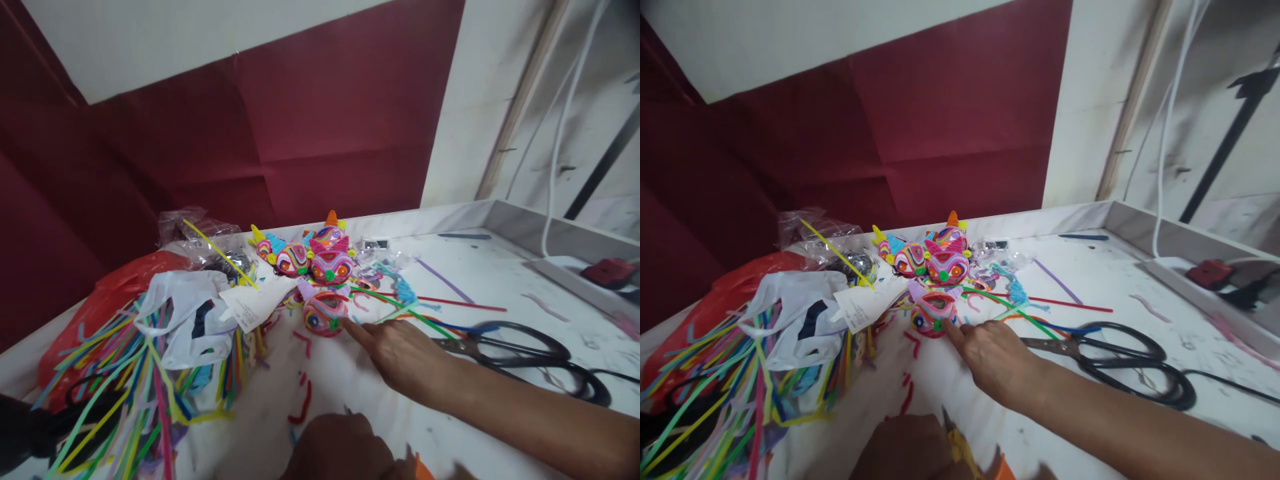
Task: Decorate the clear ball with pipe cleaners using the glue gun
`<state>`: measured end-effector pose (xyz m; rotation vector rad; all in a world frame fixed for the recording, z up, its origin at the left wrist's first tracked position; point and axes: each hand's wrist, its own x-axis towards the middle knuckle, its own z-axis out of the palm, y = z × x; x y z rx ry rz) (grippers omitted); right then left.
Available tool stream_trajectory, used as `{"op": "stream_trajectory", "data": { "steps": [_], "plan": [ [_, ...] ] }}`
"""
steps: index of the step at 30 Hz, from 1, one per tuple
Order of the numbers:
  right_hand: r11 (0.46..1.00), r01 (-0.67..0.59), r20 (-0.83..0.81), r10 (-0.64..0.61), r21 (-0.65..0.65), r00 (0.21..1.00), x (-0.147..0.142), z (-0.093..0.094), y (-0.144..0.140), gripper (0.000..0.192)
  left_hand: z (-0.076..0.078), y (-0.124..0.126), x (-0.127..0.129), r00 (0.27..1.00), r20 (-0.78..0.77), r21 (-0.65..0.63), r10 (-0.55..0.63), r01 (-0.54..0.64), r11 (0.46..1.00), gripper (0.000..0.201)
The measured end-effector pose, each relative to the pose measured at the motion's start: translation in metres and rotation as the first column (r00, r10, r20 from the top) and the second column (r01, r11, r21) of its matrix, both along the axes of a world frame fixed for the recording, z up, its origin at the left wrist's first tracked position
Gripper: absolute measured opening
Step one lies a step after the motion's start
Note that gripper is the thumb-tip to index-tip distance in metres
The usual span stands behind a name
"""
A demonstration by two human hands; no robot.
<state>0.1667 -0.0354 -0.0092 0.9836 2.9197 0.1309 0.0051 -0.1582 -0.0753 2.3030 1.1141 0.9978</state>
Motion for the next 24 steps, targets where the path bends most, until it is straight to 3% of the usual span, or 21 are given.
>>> {"op": "stream_trajectory", "data": {
  "steps": [2, 5, 9, 19, 24],
  "plan": [
    [1.000, -0.001, -0.010, 0.001, 0.014, 1.000, 0.000, 0.000, 0.001, 0.076, -0.009, 0.014, 0.003, 1.000, -0.019, 0.062, -0.017, 0.018, 0.998, 0.006],
    [1.000, 0.002, 0.001, -0.002, 0.004, 1.000, 0.000, 0.000, 0.003, 0.077, -0.017, 0.028, 0.005, 0.995, -0.100, 0.240, 0.014, 0.010, 0.971, 0.028],
    [0.999, 0.002, 0.006, -0.001, -0.033, 1.000, -0.001, -0.001, 0.006, 0.076, -0.018, 0.035, 0.004, 0.974, -0.195, 0.503, 0.117, -0.002, 0.864, 0.038],
    [0.999, -0.029, 0.004, 0.029, -0.040, 1.000, -0.004, -0.003, 0.009, 0.079, 0.009, 0.043, -0.007, 0.966, -0.134, 0.600, 0.223, -0.100, 0.794, 0.040],
    [0.999, -0.049, -0.024, 0.049, 0.011, 0.999, -0.003, -0.005, 0.009, 0.078, 0.018, 0.042, -0.020, 0.980, -0.052, 0.452, 0.193, -0.149, 0.879, 0.024]
  ]
}}
